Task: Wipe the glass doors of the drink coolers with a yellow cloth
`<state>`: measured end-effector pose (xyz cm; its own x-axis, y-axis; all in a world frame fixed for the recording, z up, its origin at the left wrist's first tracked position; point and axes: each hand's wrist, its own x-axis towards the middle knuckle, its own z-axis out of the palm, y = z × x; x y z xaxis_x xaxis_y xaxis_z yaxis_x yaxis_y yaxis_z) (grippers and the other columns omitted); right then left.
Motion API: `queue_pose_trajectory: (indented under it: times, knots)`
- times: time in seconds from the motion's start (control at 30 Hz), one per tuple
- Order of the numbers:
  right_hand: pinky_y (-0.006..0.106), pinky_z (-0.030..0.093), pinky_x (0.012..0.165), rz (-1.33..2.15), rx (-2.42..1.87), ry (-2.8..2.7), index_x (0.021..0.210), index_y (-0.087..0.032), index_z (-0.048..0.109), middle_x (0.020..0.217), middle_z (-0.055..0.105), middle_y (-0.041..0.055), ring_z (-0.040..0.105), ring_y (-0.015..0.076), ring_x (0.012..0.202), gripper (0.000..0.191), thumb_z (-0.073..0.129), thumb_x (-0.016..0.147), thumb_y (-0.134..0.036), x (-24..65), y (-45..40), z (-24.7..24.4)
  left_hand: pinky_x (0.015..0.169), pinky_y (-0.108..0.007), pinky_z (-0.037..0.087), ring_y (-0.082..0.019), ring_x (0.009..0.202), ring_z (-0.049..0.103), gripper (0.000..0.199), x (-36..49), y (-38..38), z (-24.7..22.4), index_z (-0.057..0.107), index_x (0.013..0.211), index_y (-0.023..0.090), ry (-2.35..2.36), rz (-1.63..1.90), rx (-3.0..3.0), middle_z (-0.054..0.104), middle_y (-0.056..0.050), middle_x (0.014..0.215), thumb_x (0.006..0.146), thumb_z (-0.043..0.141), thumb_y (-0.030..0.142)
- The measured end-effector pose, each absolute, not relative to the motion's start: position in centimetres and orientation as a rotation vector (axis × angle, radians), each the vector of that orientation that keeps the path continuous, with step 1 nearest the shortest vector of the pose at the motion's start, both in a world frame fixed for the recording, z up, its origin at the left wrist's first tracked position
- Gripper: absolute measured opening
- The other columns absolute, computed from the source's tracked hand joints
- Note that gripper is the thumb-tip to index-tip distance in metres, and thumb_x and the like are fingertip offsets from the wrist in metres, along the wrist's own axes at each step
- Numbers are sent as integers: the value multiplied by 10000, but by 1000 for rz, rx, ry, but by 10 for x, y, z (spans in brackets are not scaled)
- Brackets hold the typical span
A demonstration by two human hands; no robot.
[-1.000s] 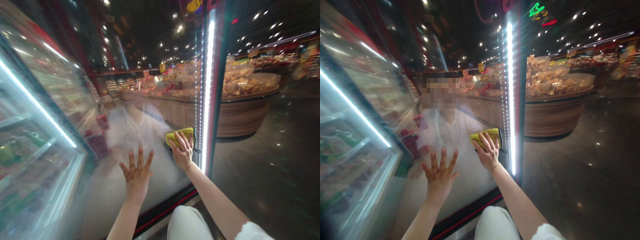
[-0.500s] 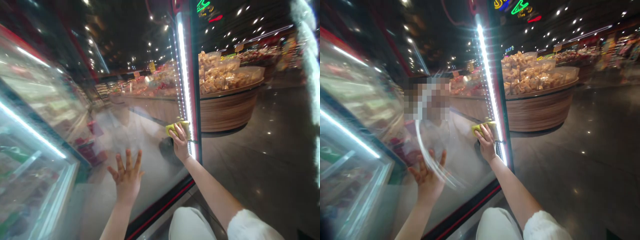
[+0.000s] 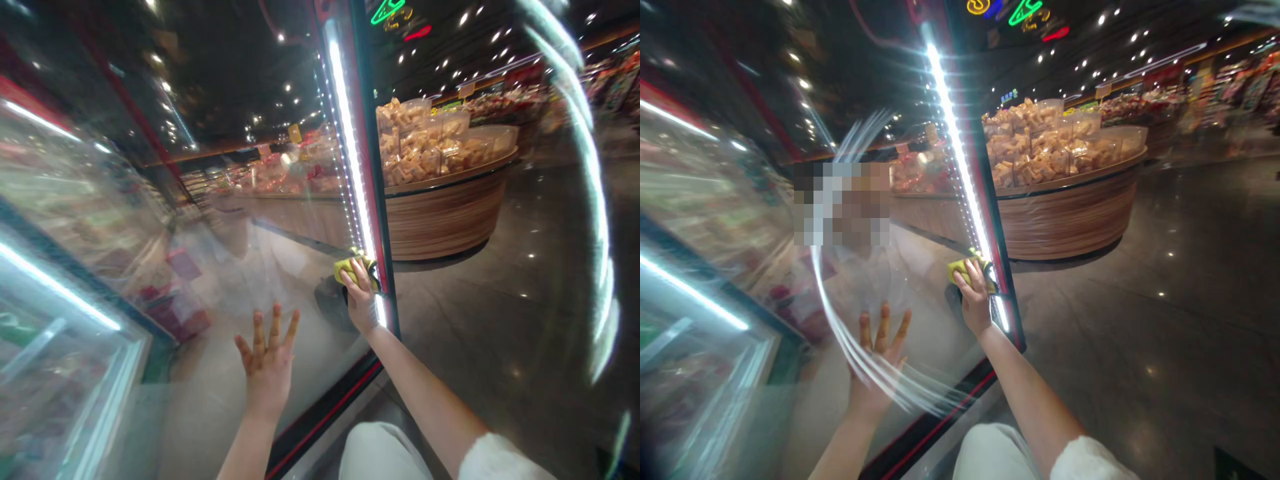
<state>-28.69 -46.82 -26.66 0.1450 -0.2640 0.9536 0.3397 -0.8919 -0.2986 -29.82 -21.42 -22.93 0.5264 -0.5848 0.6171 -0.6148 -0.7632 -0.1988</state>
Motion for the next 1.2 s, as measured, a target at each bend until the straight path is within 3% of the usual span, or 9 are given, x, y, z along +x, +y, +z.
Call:
queue_pose_trajectory:
  times: [0.17, 0.37, 0.47, 0.6, 0.73, 0.83, 0.9, 1.0, 1.2]
  knots:
    - [539, 367, 1254, -1757, -1963, -85, 1389, -308, 638, 1572, 506, 62, 334, 252, 1545, 449, 421, 1032, -145, -271, -481, -220, 1196, -767, 43, -367, 1585, -41, 1135, -290, -213, -239, 61, 1586, 461, -1012, 1108, 2755, 87, -15, 1714, 792, 812, 152]
    - [503, 475, 1178, -1737, -1953, -21, 1389, -307, 638, 1539, 540, 88, 425, 257, 1496, 470, 455, 1012, -93, -295, -473, -313, 1209, -745, 28, -340, 1579, -118, 1054, -285, -209, -244, 64, 1602, 444, -1109, 1128, 2737, -10, -3, 1718, 846, 735, 145]
    - [470, 515, 1145, -1702, -1968, 39, 1367, -301, 663, 1470, 598, 96, 545, 244, 1403, 469, 439, 1014, -90, -310, -475, -318, 1208, -748, 55, -353, 1580, -100, 1074, -280, -209, -244, 68, 1602, 445, -1136, 1115, 2726, -19, -9, 1719, 832, 761, 165]
    - [513, 498, 1153, -1817, -1925, -43, 1425, -354, 615, 1492, 578, 58, 562, 263, 1377, 479, 466, 1020, -146, -319, -497, -254, 1204, -758, 100, -373, 1578, -71, 1126, -277, -209, -246, 78, 1606, 437, -1135, 1081, 2721, 37, -31, 1721, 793, 808, 168]
    - [574, 370, 1231, -2005, -2012, -29, 1430, -406, 601, 1549, 533, -3, 472, 285, 1456, 494, 461, 1023, -165, -310, -529, -173, 1208, -750, -8, -348, 1588, 2, 1063, -286, -216, -245, 108, 1616, 417, -1044, 1165, 2695, 147, -51, 1709, 827, 761, 133]
    - [609, 270, 1264, -1991, -2137, 84, 1447, -392, 584, 1594, 487, -3, 367, 283, 1524, 493, 454, 1026, -172, -291, -548, -130, 1233, -679, -83, -285, 1598, -4, 990, -294, -235, -235, 136, 1632, 363, -1039, 1300, 2595, 168, -67, 1702, 864, 723, 150]
    - [604, 271, 1265, -1969, -2192, 105, 1478, -362, 554, 1625, 443, 11, 283, 277, 1564, 505, 433, 1028, -168, -280, -555, -122, 1261, -611, -89, -242, 1603, 2, 925, -294, -252, -224, 173, 1635, 344, -1106, 1368, 2527, 177, -56, 1703, 890, 691, 166]
    - [568, 311, 1259, -1963, -2259, 104, 1495, -322, 540, 1659, 387, 41, 203, 283, 1590, 502, 416, 1031, -178, -274, -557, -148, 1281, -567, -83, -235, 1605, -3, 885, -287, -281, -205, 216, 1635, 313, -1196, 1437, 2450, 169, -47, 1708, 890, 668, 158]
    - [597, 354, 1232, -1894, -2382, 52, 1491, -308, 543, 1656, 385, 72, 197, 339, 1586, 495, 532, 998, -263, -281, -562, -231, 1292, -524, -108, -223, 1601, -1, 850, -267, -329, -168, 231, 1638, 280, -1404, 1581, 2330, 181, -39, 1707, 895, 612, 122]
